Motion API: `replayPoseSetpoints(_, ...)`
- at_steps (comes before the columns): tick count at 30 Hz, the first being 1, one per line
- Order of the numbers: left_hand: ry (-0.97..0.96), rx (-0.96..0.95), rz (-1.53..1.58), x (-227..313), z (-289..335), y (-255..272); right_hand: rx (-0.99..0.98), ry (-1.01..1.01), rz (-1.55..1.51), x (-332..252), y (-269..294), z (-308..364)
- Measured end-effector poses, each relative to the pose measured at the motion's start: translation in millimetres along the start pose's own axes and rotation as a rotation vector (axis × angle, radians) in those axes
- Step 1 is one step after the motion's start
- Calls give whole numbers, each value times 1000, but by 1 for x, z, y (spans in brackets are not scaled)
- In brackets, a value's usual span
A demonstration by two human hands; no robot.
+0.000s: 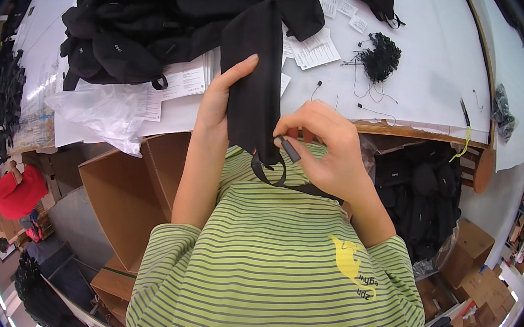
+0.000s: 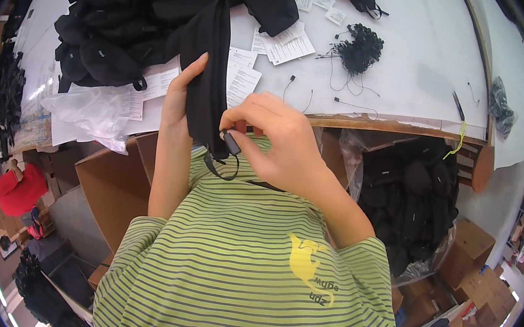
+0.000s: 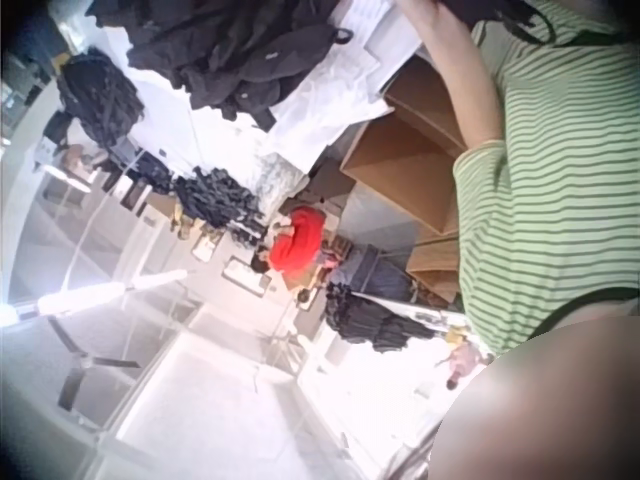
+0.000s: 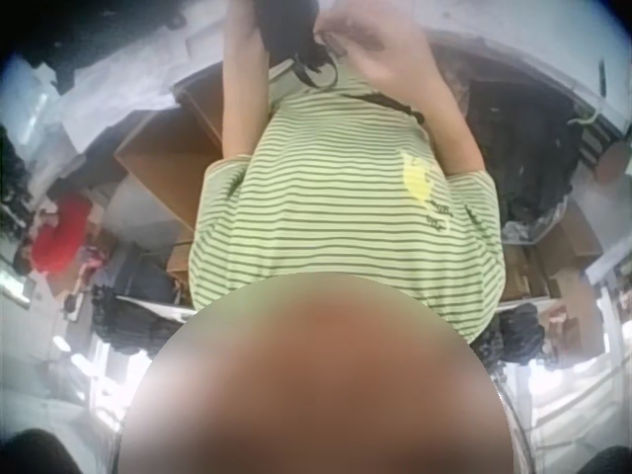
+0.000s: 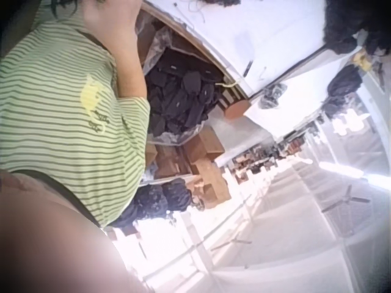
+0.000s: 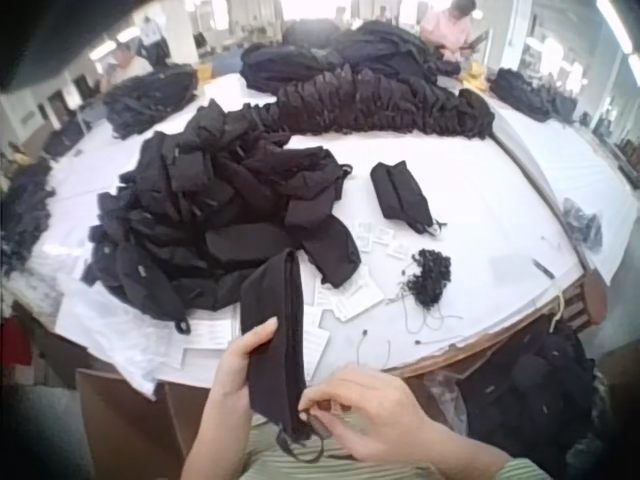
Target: Organizing small black pouches and attaching identifying labels or tags to them on a work table.
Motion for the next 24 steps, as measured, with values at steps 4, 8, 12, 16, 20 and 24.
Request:
replayPoseSetpoints(4, -98, 102, -117, 6, 5, -4, 3, 40, 35, -3, 1, -5)
replayPoseSetpoints(8, -35, 136, -13, 5, 3, 1, -101, 52, 12, -1, -4, -4)
replayPoseSetpoints(12, -49, 157, -46, 6, -2, 8, -113, -62, -3, 10, -2, -3)
replayPoseSetpoints(16, -158, 54, 10, 14, -2, -2, 419, -95, 253, 19, 40, -6)
replayPoseSetpoints(20, -268, 72, 65, 12, 6, -7, 279, -47, 292, 15, 23, 3)
replayPoseSetpoints(24, -216, -18, 69, -4, 18, -23, 292, -90, 366, 27, 17, -4)
Point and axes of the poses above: each hand's wrist, its own z-axis away from the middle knuckle, its own y-axis out of the back of the hand, x = y × z, the point moved 8 cm from there along -z, towards the middle knuckle, and after that the axes turned 9 degrees about x, right-handed, at the moved point
